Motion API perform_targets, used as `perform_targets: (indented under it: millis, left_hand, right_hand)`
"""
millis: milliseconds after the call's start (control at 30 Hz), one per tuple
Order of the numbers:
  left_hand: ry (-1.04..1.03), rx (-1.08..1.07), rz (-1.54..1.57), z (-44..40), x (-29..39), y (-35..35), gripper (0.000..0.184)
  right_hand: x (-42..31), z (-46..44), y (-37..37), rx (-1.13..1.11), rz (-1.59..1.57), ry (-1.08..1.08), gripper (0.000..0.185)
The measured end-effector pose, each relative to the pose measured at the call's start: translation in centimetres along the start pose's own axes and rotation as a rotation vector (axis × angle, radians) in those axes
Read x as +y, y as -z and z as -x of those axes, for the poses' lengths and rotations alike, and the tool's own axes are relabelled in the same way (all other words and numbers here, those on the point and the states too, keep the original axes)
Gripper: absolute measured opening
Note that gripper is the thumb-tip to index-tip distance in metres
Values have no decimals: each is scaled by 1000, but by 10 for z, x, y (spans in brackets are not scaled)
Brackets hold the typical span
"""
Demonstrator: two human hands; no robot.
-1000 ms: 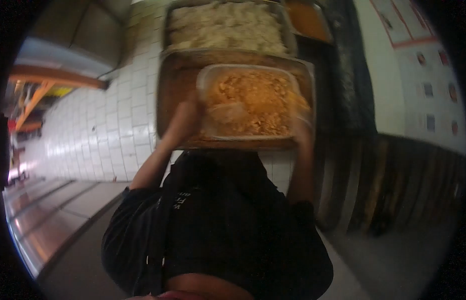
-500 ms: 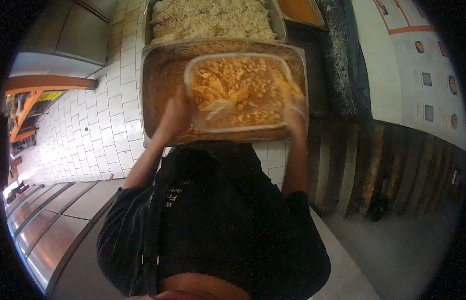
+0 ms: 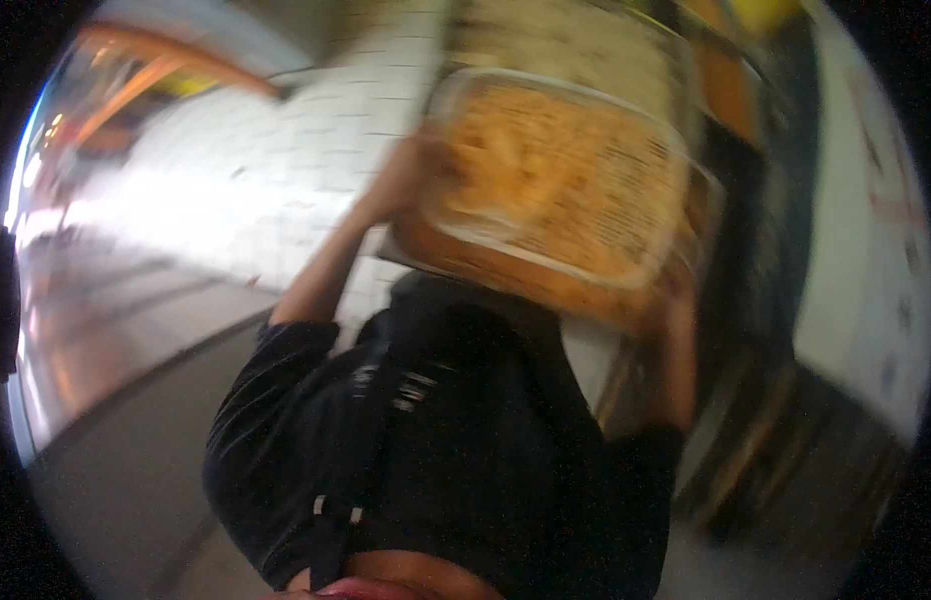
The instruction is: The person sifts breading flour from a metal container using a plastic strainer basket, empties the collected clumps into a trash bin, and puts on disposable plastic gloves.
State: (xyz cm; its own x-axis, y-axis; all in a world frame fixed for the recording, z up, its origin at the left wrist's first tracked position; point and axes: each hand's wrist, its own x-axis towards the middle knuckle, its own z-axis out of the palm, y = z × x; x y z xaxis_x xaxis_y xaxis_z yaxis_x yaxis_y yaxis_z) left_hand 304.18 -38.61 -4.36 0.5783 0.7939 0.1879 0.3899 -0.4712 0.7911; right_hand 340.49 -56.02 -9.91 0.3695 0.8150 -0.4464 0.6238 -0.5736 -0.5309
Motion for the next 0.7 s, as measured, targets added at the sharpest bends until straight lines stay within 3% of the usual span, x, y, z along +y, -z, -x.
perform_targets:
  millis: [33, 67, 100, 233, 300, 467, 567, 600, 633, 667, 700]
  left_hand:
    - [-141, -28, -19, 4, -7, 5, 18]
    - [-103, -56, -17, 3, -21, 5, 16]
    - [256, -78, -10, -1, -10, 13, 22]
    - [275, 96, 129, 17, -8, 42, 27]
    - [268, 143, 196, -20, -2, 33, 26]
    - [249, 16, 266, -8, -12, 38, 28]
    - [350, 35, 180, -12, -37, 29, 41]
    - [-58, -118, -231, -12, -76, 14, 40]
    - [-24, -199, -309, -16, -74, 14, 34]
    - [-283, -14, -334, -9, -72, 13, 32]
    - [-97, -80, -196, -15, -74, 16, 34]
  right_hand:
    - [-17, -13, -15, -31, 46, 67, 46]
    - [-34, -26, -33, -69, 90, 130, 46]
    - [-51, -40, -52, -107, 128, 187, 45]
    - [-101, -83, -109, -238, 292, 312, 45]
    - [-111, -109, -93, -274, 356, 309, 45]
    - [-121, -132, -115, -336, 446, 379, 45]
    - [-108, -142, -112, -368, 471, 432, 44]
    - [-105, -145, -110, -385, 484, 454, 44]
    - [-105, -144, -108, -407, 501, 462, 44]
    - [-100, -146, -103, -427, 517, 460, 44]
    - [-90, -147, -94, -440, 520, 435, 44]
